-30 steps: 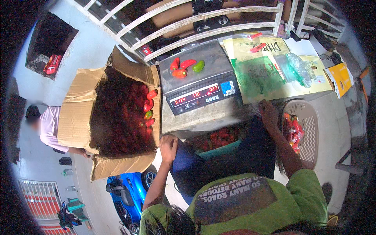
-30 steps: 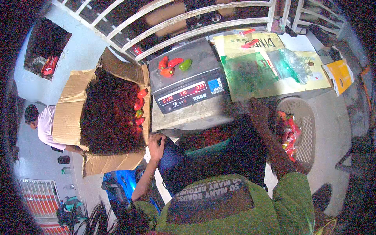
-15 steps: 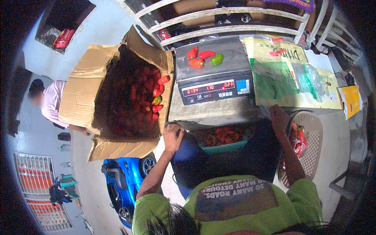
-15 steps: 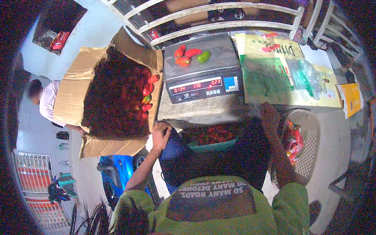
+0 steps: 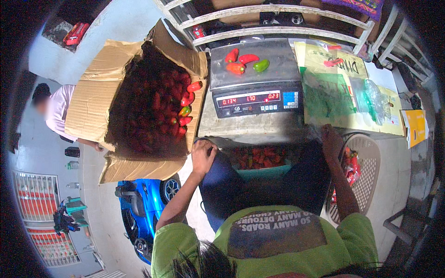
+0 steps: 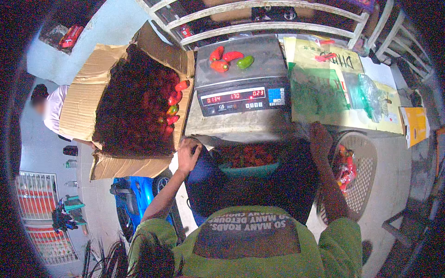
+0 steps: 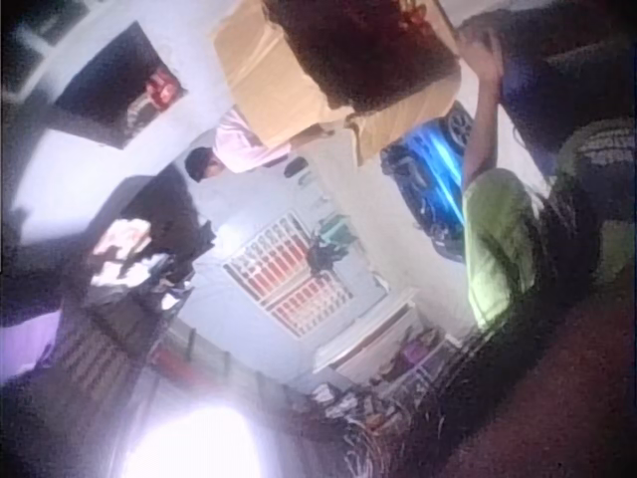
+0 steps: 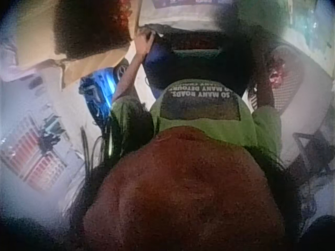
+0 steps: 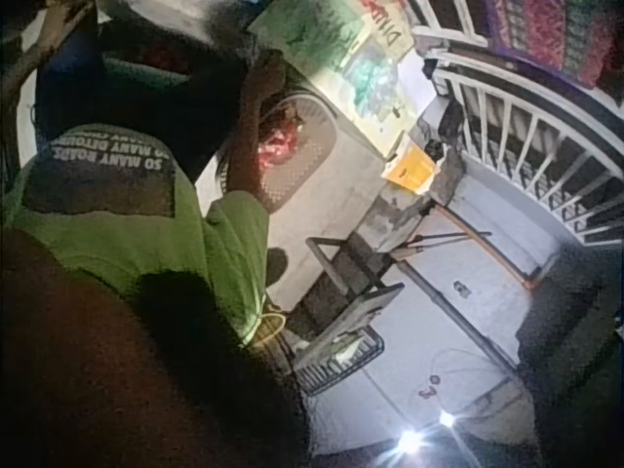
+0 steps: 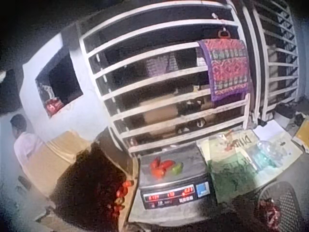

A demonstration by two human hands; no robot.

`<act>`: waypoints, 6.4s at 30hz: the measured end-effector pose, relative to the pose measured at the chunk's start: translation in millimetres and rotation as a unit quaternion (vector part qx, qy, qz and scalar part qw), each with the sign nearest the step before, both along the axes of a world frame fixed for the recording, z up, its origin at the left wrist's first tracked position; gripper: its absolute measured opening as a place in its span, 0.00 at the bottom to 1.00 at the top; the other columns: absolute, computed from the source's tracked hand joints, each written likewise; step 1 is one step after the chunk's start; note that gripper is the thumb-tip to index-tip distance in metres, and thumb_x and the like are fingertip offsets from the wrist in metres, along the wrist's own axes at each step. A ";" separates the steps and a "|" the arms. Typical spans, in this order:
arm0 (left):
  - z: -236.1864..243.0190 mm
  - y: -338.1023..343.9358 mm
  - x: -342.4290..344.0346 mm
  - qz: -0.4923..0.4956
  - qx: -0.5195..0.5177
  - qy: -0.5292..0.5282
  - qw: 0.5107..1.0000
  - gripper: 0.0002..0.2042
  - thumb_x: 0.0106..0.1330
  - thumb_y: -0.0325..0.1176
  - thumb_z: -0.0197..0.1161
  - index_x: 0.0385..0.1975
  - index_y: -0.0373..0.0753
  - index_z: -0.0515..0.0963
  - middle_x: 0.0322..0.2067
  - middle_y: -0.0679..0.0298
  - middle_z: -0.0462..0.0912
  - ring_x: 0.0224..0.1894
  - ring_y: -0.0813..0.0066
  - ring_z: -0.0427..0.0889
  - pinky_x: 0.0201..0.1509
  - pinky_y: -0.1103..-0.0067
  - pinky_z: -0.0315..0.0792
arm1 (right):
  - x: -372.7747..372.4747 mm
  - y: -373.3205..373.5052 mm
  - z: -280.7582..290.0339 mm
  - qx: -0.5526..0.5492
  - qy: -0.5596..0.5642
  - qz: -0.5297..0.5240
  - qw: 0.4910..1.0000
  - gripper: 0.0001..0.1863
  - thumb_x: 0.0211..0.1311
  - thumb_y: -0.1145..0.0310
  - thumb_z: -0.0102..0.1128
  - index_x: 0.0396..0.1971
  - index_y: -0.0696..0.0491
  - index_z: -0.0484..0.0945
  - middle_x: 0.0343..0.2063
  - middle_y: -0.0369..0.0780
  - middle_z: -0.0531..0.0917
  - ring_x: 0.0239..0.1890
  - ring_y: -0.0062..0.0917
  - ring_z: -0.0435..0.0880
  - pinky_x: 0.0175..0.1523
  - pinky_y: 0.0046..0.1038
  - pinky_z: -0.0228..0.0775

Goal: The person selects red and green peppers from a cardboard box, places them on a digital scale, and then transfers them into a plastic bag. The process is repeated multiple times to fill the bag with peppers.

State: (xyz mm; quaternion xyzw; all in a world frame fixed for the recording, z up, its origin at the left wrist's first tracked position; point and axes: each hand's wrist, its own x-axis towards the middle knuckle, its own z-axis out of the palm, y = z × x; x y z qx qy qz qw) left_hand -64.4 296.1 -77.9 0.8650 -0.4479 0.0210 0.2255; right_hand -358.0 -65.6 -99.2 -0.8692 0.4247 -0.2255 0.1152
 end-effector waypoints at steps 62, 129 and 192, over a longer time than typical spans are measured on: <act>0.7 -0.3 2.6 0.014 0.054 0.011 0.998 0.10 0.57 0.37 0.58 0.29 0.37 0.79 0.33 0.58 0.77 0.45 0.60 0.71 0.54 0.66 0.61 | -5.1 -7.1 -10.5 -0.013 0.040 0.034 0.999 0.12 0.63 0.62 0.49 0.35 0.56 0.75 0.31 0.48 0.80 0.34 0.44 0.79 0.38 0.39 0.69; -5.7 4.7 4.8 0.016 0.067 0.011 0.998 0.10 0.56 0.38 0.58 0.30 0.40 0.80 0.37 0.58 0.78 0.48 0.60 0.71 0.54 0.66 0.60 | 0.6 -0.5 5.2 0.017 0.119 0.029 0.992 0.14 0.64 0.60 0.48 0.36 0.55 0.76 0.29 0.47 0.80 0.32 0.43 0.80 0.38 0.40 0.70; 76.2 -171.0 84.9 0.037 -0.247 0.021 0.968 0.14 0.50 0.29 0.68 0.36 0.34 0.75 0.32 0.52 0.76 0.35 0.56 0.76 0.40 0.70 0.71 | -10.2 -12.5 -22.7 0.054 0.047 0.044 0.996 0.12 0.61 0.63 0.49 0.38 0.54 0.74 0.32 0.47 0.80 0.35 0.44 0.79 0.38 0.42 0.69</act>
